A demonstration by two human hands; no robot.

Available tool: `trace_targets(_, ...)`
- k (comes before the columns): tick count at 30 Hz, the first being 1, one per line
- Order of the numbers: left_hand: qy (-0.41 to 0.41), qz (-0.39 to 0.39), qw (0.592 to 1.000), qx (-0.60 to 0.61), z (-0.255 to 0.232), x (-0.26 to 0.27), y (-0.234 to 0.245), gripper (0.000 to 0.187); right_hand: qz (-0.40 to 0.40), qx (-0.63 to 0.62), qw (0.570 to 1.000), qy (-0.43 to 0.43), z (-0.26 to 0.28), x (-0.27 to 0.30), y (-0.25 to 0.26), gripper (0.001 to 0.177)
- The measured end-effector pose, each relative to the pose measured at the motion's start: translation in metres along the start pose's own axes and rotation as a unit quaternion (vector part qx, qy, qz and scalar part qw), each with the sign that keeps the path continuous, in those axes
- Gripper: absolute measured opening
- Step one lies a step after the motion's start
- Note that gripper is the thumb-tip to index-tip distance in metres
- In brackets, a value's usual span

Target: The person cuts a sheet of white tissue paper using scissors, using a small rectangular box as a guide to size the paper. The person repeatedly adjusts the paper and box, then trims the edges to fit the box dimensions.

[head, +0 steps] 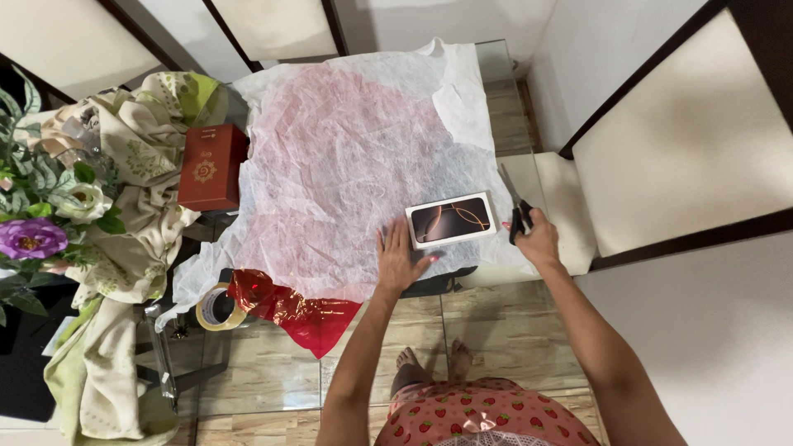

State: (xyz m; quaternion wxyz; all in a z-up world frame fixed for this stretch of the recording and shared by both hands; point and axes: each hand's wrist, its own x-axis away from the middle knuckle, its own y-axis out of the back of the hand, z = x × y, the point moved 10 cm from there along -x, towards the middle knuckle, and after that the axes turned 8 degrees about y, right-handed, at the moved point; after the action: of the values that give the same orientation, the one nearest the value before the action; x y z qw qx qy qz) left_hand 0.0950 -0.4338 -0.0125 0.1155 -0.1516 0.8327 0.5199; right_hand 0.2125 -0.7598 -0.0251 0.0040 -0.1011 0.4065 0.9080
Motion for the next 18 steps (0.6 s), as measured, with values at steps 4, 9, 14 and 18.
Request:
trace_targets(4,-0.105,0.06,0.992,0.03,-0.013,0.039,0.018,0.081,0.02,-0.01,0.999,0.04,0.019,0.018,0.023,0.047)
trace_targets(9,-0.167,0.123,0.977,0.043,-0.006,0.069,0.021,0.056,0.171,-0.032,0.982,0.067,0.042,0.057,0.011,0.038)
trace_targets(14,-0.232,0.078,0.969,-0.037,-0.006,0.083,0.002,0.038,0.199,0.016,0.97,0.136,0.066,0.079,0.013,0.043)
trace_targets(18,-0.25,0.091,0.962,-0.068,0.003,0.084,-0.016,0.036,0.237,0.043,0.967,0.087,0.061,0.084,0.011,0.044)
